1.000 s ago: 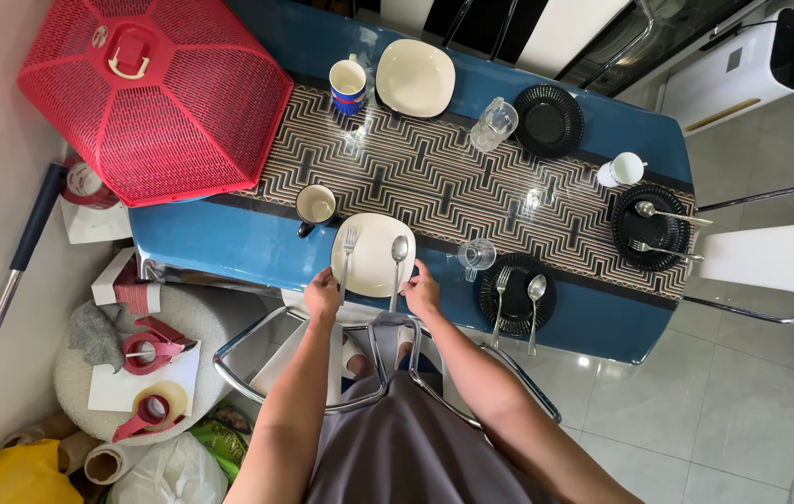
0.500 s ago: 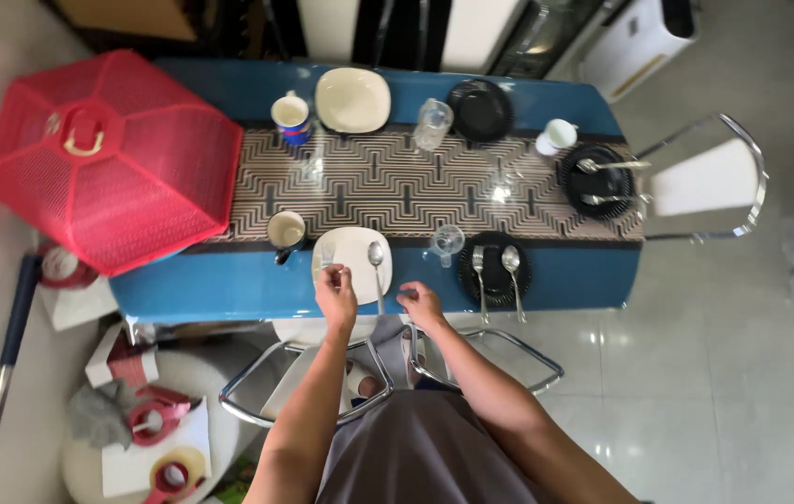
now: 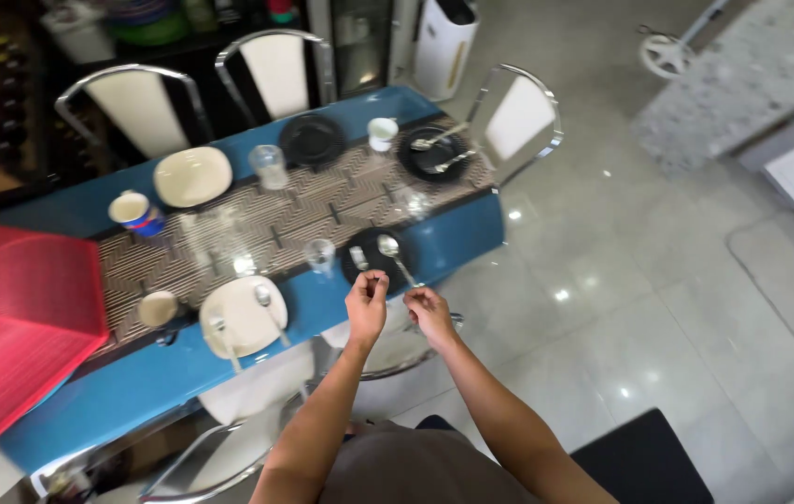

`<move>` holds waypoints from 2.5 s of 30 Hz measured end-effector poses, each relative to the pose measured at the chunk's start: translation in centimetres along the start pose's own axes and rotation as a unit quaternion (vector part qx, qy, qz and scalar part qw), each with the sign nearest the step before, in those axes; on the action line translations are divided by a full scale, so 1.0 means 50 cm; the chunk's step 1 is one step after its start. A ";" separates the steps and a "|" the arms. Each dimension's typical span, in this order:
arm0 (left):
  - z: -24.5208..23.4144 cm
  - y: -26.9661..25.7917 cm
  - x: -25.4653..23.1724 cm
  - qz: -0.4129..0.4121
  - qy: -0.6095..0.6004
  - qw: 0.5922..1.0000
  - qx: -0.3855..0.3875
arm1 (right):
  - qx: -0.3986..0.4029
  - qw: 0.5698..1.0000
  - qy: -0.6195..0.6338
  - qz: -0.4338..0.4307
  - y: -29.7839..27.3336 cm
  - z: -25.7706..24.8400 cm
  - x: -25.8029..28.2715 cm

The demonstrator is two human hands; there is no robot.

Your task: The person is setting a dining table with spoons, forks, and a mug.

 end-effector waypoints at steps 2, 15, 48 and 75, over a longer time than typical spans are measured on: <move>0.094 -0.046 -0.003 -0.008 0.012 0.999 0.029 | -0.021 1.000 0.006 -0.007 -0.034 -0.102 0.004; 0.734 -0.358 0.160 -0.061 0.036 0.959 0.275 | -0.253 0.963 0.086 0.032 -0.298 -0.795 -0.044; 1.989 -0.785 0.547 -0.140 0.223 0.582 0.770 | -0.699 0.656 0.280 0.053 -0.576 -1.799 -0.189; 3.091 -1.135 0.757 -0.174 0.189 0.580 0.773 | -0.699 0.664 0.259 0.062 -0.493 -2.975 -0.172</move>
Point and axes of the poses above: each hand's wrist, its own y-axis towards the middle knuckle, its own z-axis out of the palm, x = y × z, the point moved 7 cm from there along y, towards the middle knuckle, and after that the axes turned 7 degrees about -y, right-handed, at the moved point
